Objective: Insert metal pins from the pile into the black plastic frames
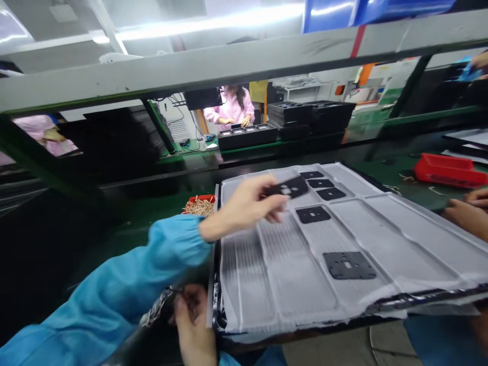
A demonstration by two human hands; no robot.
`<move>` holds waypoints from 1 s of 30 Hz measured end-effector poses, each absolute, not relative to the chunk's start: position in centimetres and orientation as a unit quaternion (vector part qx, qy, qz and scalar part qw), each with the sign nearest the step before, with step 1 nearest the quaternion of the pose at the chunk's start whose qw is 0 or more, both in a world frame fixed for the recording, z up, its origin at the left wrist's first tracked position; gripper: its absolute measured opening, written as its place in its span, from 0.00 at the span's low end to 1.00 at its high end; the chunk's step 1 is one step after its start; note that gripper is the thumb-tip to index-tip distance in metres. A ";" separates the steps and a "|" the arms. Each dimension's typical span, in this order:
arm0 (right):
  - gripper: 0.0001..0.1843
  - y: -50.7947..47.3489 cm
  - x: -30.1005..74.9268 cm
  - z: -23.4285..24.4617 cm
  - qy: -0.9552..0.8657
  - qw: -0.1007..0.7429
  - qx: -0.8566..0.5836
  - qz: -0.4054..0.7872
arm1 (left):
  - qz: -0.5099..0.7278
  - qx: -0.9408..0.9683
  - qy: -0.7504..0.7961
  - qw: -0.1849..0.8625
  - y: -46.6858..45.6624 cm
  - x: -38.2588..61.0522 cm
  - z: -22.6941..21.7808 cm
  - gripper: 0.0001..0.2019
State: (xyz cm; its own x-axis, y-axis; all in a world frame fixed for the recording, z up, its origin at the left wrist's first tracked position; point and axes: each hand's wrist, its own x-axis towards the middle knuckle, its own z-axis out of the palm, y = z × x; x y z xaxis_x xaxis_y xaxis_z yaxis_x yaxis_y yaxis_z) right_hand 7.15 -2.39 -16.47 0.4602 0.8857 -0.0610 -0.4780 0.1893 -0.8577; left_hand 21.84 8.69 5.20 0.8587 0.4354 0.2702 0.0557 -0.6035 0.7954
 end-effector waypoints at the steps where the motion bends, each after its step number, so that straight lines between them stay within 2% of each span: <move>1: 0.23 -2.5 7.1 -16.2 -0.233 0.733 -0.434 0.470 | 0.252 0.846 0.174 0.436 9.3 19.1 5.7 0.04; 6: 0.19 -3.9 6.9 -13.0 -0.257 0.741 -0.424 0.453 | 0.342 0.760 0.342 0.434 10.1 4.3 5.4 0.08; 10: 0.12 -5.0 7.3 -9.3 -0.295 0.747 -0.453 0.387 | 0.313 0.667 0.459 0.496 6.8 -2.6 2.1 0.15; 13: 0.09 -4.4 8.4 -7.8 -0.298 0.715 -0.472 0.421 | 0.296 0.599 0.509 0.543 4.1 -4.6 -0.1 0.16; 17: 0.04 -2.7 9.8 -8.0 -0.323 0.671 -0.473 0.471 | 0.305 0.588 0.482 0.574 2.9 -6.1 -1.9 0.14; 22: 0.06 -1.9 9.9 -8.1 -0.330 0.637 -0.466 0.518 | 0.290 0.632 0.400 0.597 3.3 -7.4 -3.3 0.12; 30: 0.05 -1.3 8.9 -7.3 -0.396 0.632 -0.528 0.407 | 0.297 0.595 0.440 0.604 3.1 -6.3 -3.0 0.13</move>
State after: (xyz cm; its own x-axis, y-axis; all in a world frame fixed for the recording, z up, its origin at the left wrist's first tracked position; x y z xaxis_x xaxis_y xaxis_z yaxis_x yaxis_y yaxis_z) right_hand 8.87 -1.27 -7.29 0.3550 0.9321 0.0715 -0.0957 0.1123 -0.9891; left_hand -6.33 3.10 -3.00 0.4367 0.8818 -0.1782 0.1657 0.1158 0.9794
